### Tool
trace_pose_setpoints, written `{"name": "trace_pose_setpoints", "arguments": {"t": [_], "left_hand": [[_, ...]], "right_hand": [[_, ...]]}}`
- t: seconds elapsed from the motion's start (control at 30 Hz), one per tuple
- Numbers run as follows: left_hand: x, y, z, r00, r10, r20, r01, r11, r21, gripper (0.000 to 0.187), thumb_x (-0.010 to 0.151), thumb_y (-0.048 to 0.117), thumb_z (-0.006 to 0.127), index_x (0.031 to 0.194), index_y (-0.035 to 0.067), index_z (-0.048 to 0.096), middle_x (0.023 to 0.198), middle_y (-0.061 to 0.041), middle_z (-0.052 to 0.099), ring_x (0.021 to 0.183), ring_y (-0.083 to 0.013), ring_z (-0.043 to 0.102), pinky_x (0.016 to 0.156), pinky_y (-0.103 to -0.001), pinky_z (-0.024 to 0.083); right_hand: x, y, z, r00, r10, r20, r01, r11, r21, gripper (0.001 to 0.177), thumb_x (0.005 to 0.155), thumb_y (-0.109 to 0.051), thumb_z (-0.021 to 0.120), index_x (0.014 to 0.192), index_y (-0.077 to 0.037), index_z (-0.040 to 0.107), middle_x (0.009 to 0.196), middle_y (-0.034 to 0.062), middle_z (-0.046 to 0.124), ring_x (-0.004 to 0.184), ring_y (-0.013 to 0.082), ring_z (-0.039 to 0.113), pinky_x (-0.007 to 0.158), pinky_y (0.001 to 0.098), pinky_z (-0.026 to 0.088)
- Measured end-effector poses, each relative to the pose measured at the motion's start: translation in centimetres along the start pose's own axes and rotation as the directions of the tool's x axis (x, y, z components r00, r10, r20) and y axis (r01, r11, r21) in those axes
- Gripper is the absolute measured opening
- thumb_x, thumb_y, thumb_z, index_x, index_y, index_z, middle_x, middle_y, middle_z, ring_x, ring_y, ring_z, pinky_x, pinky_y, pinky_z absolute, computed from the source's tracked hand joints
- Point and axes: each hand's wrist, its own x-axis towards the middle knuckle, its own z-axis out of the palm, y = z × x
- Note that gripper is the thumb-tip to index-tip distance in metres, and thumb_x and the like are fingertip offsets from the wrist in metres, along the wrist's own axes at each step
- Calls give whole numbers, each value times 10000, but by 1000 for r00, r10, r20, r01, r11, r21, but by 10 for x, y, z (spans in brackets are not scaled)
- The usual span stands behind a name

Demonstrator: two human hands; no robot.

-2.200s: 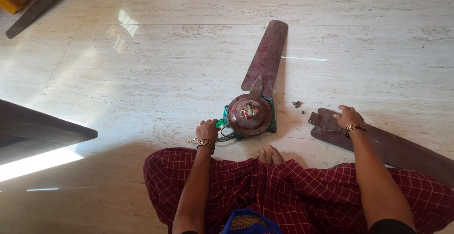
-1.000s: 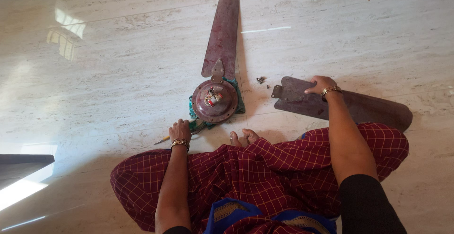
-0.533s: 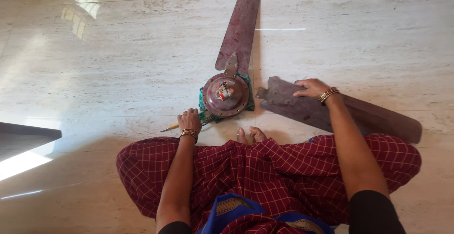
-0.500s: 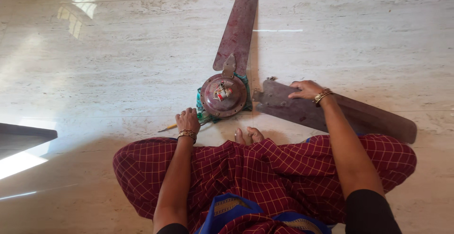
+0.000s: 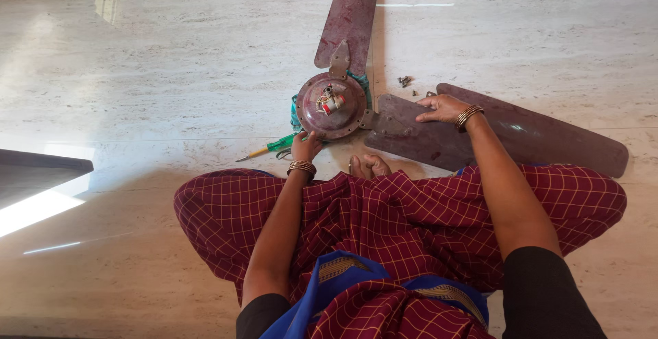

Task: The person sits on the floor and attaches a fan blade to the motor housing using a screwdriver. They align the blade, insert screws, and tighten them to secure the blade in place.

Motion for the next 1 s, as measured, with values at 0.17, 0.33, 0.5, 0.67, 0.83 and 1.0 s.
{"name": "trace_pose_setpoints", "arguments": {"t": [0.17, 0.33, 0.5, 0.67, 0.83, 1.0], "left_hand": [[0, -4, -5, 996, -82, 43, 90, 968, -235, 390, 929, 160, 751, 1172, -113, 614, 963, -137, 688, 796, -253, 717, 707, -376, 649], [3, -9, -1, 989, -145, 20, 145, 948, -283, 234, 917, 77, 737, 1037, -68, 598, 949, -135, 663, 810, -280, 721, 767, -434, 670], [-3, -28, 13, 991, -80, 103, 114, 917, -382, 162, 905, 22, 707, 985, -41, 581, 987, -100, 653, 866, -285, 707, 828, -451, 667], [-8, -29, 23, 989, -96, 108, 129, 925, -357, 166, 924, 33, 693, 1005, -66, 587, 984, -127, 647, 887, -298, 715, 832, -435, 660], [-10, -28, 23, 991, -91, 98, 118, 943, -312, 217, 937, 90, 725, 1003, -68, 591, 966, -131, 655, 873, -292, 708, 811, -419, 653], [-12, -25, 22, 991, -78, 109, 103, 963, -249, 240, 943, 119, 729, 970, -71, 585, 966, -149, 665, 869, -293, 725, 793, -409, 649]], "right_hand": [[5, -4, 10, 999, -21, 42, 16, 994, 105, 925, 760, -566, 757, 1536, -159, 462, 1535, 145, 524, 1441, 286, 481, 1172, 453, 398], [11, -5, 12, 997, 22, 70, -24, 999, 32, 904, 795, -561, 746, 1557, -190, 431, 1535, 113, 518, 1453, 278, 451, 1191, 454, 350], [15, 13, 17, 995, 17, 95, -30, 991, 133, 958, 754, -582, 773, 1550, -169, 437, 1497, 137, 570, 1423, 266, 527, 1181, 426, 407], [12, 19, 15, 996, 59, 64, -58, 998, -13, 929, 767, -607, 756, 1552, -206, 463, 1537, 90, 527, 1422, 273, 495, 1175, 441, 380], [12, 16, 16, 996, 44, 79, -49, 997, 61, 938, 747, -605, 762, 1545, -204, 473, 1503, 94, 586, 1410, 252, 533, 1174, 425, 401], [15, 11, 20, 995, 47, 87, -54, 995, 85, 939, 758, -597, 756, 1549, -188, 459, 1515, 95, 561, 1425, 248, 507, 1175, 430, 391]]}}
